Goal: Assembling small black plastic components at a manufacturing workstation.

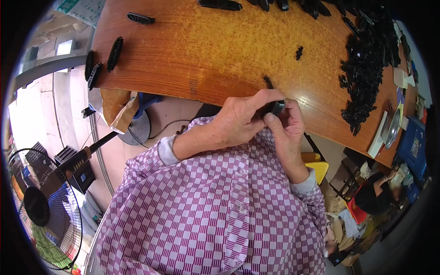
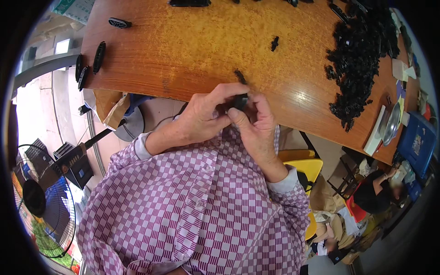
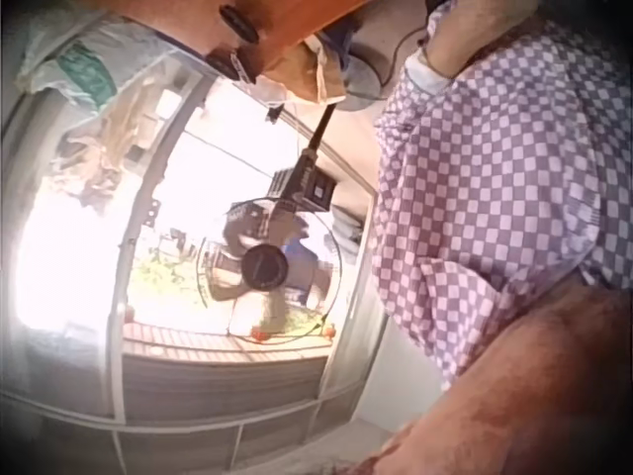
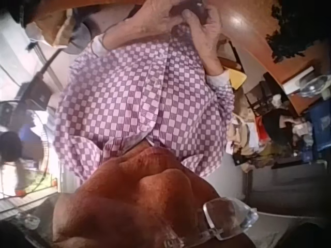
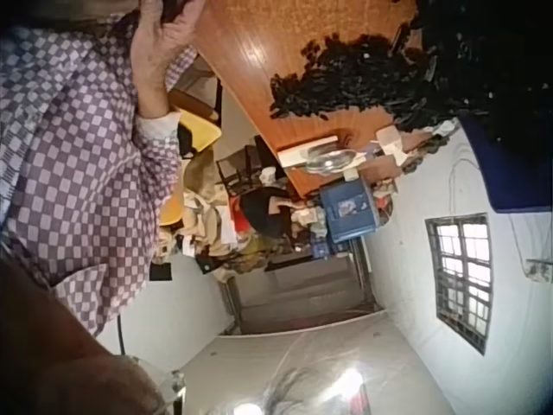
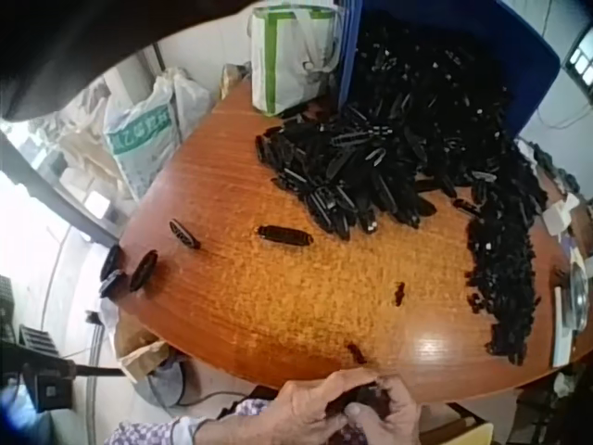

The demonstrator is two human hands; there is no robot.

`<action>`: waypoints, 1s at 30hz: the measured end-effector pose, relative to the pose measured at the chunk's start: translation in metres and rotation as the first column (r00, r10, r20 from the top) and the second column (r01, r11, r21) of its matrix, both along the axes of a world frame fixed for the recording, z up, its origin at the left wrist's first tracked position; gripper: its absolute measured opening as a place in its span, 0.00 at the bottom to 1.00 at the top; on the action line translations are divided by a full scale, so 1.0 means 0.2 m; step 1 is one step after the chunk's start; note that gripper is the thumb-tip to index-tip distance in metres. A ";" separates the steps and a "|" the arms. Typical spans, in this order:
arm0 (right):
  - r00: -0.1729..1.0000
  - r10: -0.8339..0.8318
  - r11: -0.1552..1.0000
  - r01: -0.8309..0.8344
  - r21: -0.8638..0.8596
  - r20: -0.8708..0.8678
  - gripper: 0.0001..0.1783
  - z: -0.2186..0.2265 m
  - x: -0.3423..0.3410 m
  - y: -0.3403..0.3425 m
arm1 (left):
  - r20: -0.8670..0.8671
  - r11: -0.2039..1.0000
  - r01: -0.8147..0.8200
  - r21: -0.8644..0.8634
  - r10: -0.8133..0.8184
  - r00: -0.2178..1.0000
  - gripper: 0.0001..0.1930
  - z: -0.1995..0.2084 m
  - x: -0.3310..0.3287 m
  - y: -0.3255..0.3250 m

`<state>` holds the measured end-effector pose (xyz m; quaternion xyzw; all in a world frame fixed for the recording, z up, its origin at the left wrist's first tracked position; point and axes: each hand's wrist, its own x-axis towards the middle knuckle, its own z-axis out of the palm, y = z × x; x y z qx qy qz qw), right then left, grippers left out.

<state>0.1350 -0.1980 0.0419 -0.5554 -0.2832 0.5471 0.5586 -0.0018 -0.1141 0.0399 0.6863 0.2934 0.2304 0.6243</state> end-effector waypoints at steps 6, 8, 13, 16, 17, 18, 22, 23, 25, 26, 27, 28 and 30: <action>0.988 0.138 0.985 -0.130 0.112 -0.065 0.14 -0.02 -0.02 0.14 | -0.118 0.892 0.158 0.424 -0.119 0.986 0.19 0.08 -0.18 0.21; 0.885 0.213 0.956 -0.276 0.098 0.414 0.13 0.01 0.06 0.19 | -0.361 0.877 0.105 0.469 0.082 0.929 0.14 0.09 -0.29 0.31; 0.236 0.045 0.959 -0.282 0.024 0.971 0.18 -0.01 0.16 0.28 | -0.376 0.611 0.022 0.791 0.458 0.806 0.07 -0.01 -0.44 0.72; 0.381 -0.024 0.976 -0.191 0.104 0.924 0.15 -0.06 0.19 0.28 | -0.174 0.196 0.093 0.976 0.446 0.878 0.06 -0.01 -0.34 0.82; 0.373 -0.018 0.979 -0.181 0.092 0.928 0.15 -0.05 0.20 0.27 | -0.238 0.269 0.144 0.952 0.362 0.901 0.08 0.04 -0.26 0.83; 0.437 -0.070 0.988 -0.091 0.122 0.897 0.14 -0.03 0.22 0.26 | -0.295 0.335 0.198 0.921 0.271 0.916 0.11 0.07 -0.20 0.83; 0.466 -0.083 0.993 -0.041 0.115 0.881 0.12 -0.05 0.36 0.23 | -0.497 0.534 0.311 0.786 0.248 0.832 0.11 0.04 -0.13 0.88; 0.454 -0.023 0.994 -0.088 0.070 0.891 0.12 -0.06 0.38 0.22 | -0.522 0.534 0.326 0.780 0.267 0.810 0.11 0.03 -0.13 0.89; 0.458 0.087 0.994 -0.095 -0.048 0.885 0.13 -0.04 0.39 0.24 | -0.541 0.535 0.336 0.775 0.288 0.790 0.11 0.02 -0.13 0.89; 0.375 0.136 0.979 -0.192 -0.066 0.917 0.13 -0.03 0.39 0.25 | -0.513 0.536 0.309 0.786 0.287 0.809 0.11 0.00 -0.13 0.87; 0.286 0.177 0.953 -0.287 -0.092 0.942 0.12 -0.02 0.39 0.26 | -0.485 0.537 0.280 0.796 0.287 0.826 0.10 -0.01 -0.14 0.86; 0.281 0.178 0.953 -0.287 -0.094 0.943 0.12 -0.03 0.40 0.27 | -0.481 0.538 0.276 0.796 0.286 0.829 0.10 0.04 -0.12 0.82; 0.271 0.164 0.951 -0.298 -0.080 0.948 0.10 -0.04 0.43 0.28 | -0.610 0.956 0.006 0.293 0.182 0.771 0.08 0.19 -0.04 0.72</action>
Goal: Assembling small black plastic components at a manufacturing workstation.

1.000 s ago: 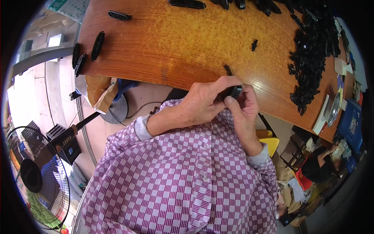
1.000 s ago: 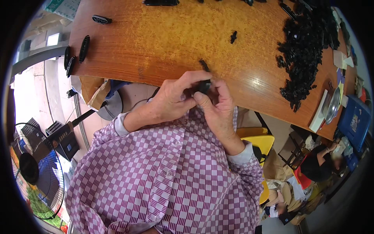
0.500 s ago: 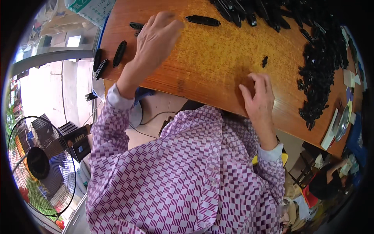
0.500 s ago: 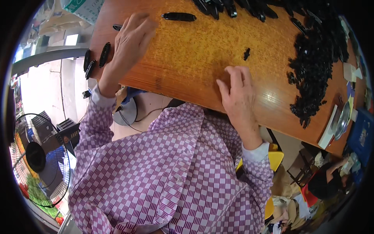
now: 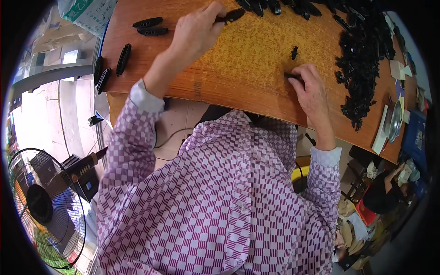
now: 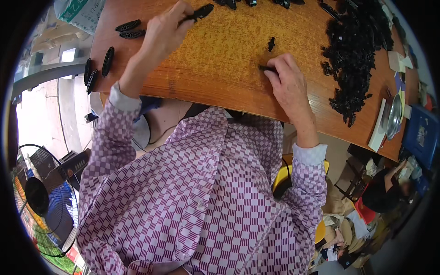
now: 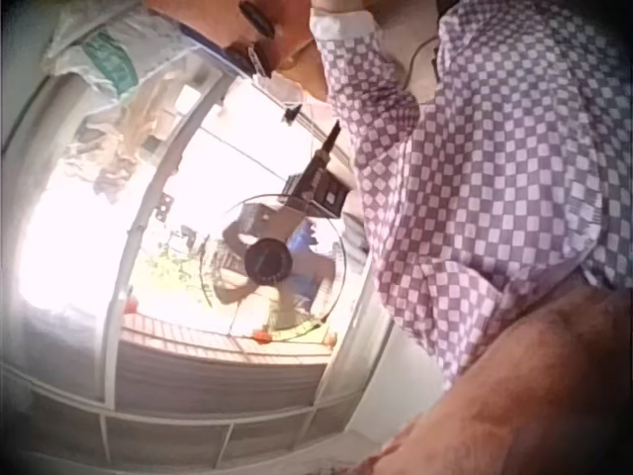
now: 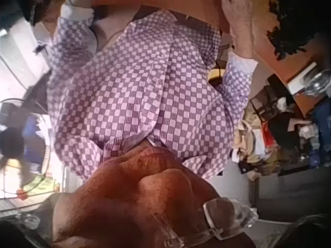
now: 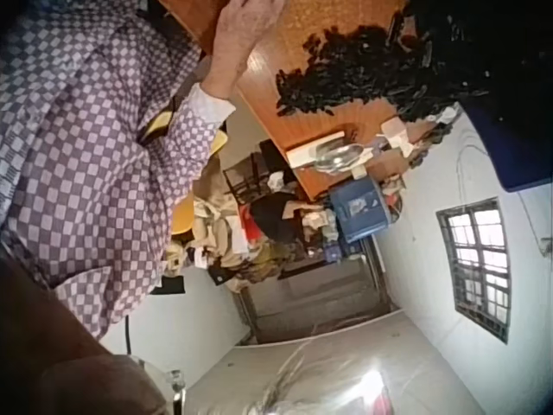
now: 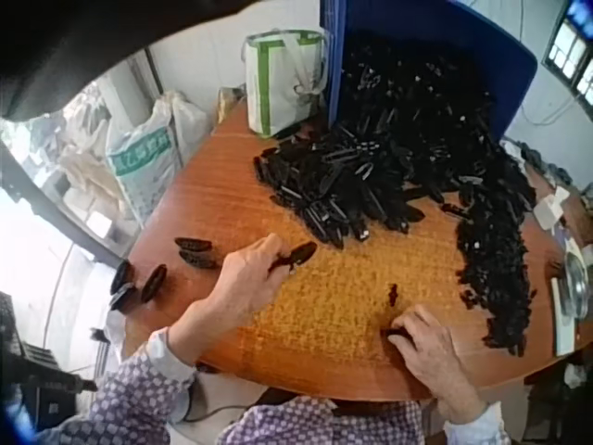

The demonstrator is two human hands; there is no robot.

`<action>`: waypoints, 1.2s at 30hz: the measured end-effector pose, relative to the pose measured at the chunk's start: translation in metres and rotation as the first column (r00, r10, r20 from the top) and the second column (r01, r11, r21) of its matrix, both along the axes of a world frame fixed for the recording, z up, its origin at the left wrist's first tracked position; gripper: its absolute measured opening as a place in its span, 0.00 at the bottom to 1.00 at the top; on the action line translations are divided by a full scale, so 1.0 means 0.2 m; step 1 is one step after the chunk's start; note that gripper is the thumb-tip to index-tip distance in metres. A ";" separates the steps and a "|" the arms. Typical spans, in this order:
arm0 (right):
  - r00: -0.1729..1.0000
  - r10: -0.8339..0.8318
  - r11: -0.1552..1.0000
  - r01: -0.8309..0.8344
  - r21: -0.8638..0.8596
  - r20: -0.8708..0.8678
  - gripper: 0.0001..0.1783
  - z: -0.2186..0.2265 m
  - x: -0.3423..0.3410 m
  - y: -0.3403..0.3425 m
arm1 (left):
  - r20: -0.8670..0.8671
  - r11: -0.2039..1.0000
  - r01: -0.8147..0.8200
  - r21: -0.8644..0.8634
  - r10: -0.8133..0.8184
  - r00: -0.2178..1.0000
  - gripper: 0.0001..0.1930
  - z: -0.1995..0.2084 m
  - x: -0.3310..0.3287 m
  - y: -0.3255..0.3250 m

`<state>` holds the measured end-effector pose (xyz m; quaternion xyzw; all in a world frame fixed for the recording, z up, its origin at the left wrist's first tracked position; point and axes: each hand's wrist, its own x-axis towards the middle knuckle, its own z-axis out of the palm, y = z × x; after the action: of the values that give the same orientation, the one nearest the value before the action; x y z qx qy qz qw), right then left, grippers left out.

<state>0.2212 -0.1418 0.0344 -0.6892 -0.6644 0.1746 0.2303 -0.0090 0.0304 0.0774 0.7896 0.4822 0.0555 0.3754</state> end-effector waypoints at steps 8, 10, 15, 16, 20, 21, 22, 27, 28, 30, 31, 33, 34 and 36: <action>0.995 -0.075 0.924 0.095 0.370 -0.070 0.10 0.12 -0.13 -0.14 | 0.718 0.694 0.240 -0.679 0.557 0.418 0.13 -0.27 0.08 -0.45; 0.989 -0.102 0.847 0.030 0.530 0.107 0.13 0.18 -0.17 -0.19 | 0.647 0.501 0.426 -0.754 0.678 0.348 0.13 -0.27 0.12 -0.53; 0.983 -0.128 0.772 0.014 0.636 0.133 0.14 0.17 -0.14 -0.29 | 0.619 0.407 0.505 -0.761 0.688 0.379 0.16 -0.20 0.21 -0.64; 0.981 -0.137 0.753 0.015 0.658 0.134 0.15 0.16 -0.13 -0.31 | 0.615 0.395 0.507 -0.766 0.681 0.398 0.16 -0.19 0.22 -0.65; 0.973 -0.157 0.732 0.001 0.682 0.167 0.16 0.15 -0.10 -0.36 | 0.607 0.351 0.541 -0.764 0.673 0.422 0.18 -0.16 0.27 -0.69; 0.970 -0.169 0.725 0.002 0.689 0.175 0.16 0.15 -0.10 -0.37 | 0.608 0.350 0.541 -0.765 0.668 0.428 0.18 -0.16 0.28 -0.70; 0.967 -0.177 0.719 0.000 0.695 0.182 0.15 0.16 -0.10 -0.37 | 0.614 0.353 0.544 -0.762 0.660 0.432 0.18 -0.17 0.30 -0.71; 0.966 -0.207 0.724 0.043 0.688 0.157 0.16 0.15 -0.10 -0.40 | 0.645 0.373 0.557 -0.742 0.623 0.443 0.19 -0.19 0.35 -0.75; 0.967 -0.218 0.730 0.071 0.680 0.133 0.16 0.15 -0.10 -0.40 | 0.664 0.397 0.556 -0.731 0.603 0.442 0.20 -0.19 0.36 -0.76; 0.966 -0.236 0.725 0.104 0.681 0.103 0.15 0.14 -0.10 -0.39 | 0.680 0.418 0.553 -0.721 0.580 0.449 0.21 -0.19 0.39 -0.78; 0.966 -0.246 0.721 0.127 0.681 0.080 0.15 0.14 -0.10 -0.39 | 0.683 0.412 0.561 -0.718 0.574 0.452 0.22 -0.19 0.40 -0.78; 0.965 -0.259 0.708 0.161 0.687 0.041 0.15 0.11 -0.11 -0.38 | 0.685 0.404 0.570 -0.716 0.566 0.459 0.23 -0.18 0.41 -0.79; 0.964 -0.264 0.697 0.189 0.691 0.003 0.16 0.11 -0.11 -0.38 | 0.689 0.416 0.560 -0.716 0.552 0.470 0.23 -0.18 0.41 -0.80; 0.963 -0.268 0.706 0.209 0.677 -0.018 0.15 0.11 -0.12 -0.37 | 0.691 0.427 0.551 -0.717 0.538 0.483 0.23 -0.19 0.41 -0.80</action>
<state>0.1964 -0.2160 0.0555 -0.6457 -0.5963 -0.1368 0.4569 0.0735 -0.1295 0.0403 0.3056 0.1604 0.1793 0.9213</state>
